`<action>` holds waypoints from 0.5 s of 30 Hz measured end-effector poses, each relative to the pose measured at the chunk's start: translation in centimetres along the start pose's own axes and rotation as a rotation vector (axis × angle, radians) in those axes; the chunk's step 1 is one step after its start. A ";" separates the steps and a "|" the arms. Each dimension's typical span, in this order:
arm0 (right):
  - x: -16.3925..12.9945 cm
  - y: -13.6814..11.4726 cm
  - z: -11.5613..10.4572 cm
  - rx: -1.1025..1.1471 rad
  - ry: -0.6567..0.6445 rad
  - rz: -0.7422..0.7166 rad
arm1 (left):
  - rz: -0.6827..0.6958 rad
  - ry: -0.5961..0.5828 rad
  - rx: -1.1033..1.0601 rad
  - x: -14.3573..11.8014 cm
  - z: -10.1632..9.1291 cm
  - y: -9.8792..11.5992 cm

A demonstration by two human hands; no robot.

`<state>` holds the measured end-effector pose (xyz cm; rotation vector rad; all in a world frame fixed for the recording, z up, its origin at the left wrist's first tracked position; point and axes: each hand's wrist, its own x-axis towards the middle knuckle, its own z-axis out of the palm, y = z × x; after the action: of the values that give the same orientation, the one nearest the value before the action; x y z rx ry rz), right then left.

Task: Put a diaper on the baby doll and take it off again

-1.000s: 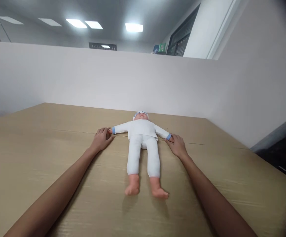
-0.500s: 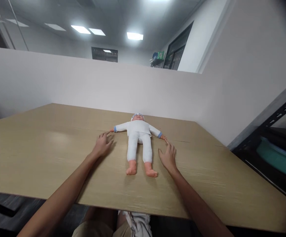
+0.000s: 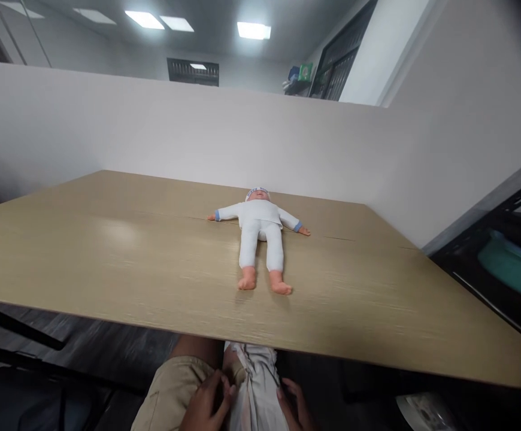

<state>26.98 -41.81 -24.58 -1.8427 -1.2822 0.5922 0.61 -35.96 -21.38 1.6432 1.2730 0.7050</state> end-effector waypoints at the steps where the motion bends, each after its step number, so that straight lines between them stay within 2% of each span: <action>1: 0.1 0.2 0.6 0.051 -0.057 0.096 | -0.067 -0.034 -0.012 0.2 0.4 -0.4; 4: 0.9 -0.9 1.7 0.206 -0.193 0.198 | -0.194 -0.098 -0.181 1.1 1.3 0.0; 7: 1.7 -3.2 2.4 0.381 -0.254 0.286 | -0.369 -0.170 -0.547 2.1 1.9 1.9; 9: 1.8 -5.2 2.2 0.522 -0.316 0.362 | -0.434 -0.231 -0.690 2.1 1.9 3.4; 12: 0.4 -9.2 -0.2 0.677 -0.426 0.389 | -0.417 -0.276 -0.736 0.3 0.6 6.1; 15: -2.9 -14.1 -5.0 0.702 -0.445 0.302 | -0.275 -0.305 -0.772 -3.9 -2.0 10.4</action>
<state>21.84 -43.77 -10.44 -1.3425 -0.8786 1.4703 2.17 -39.53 -10.84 0.8798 0.8269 0.6343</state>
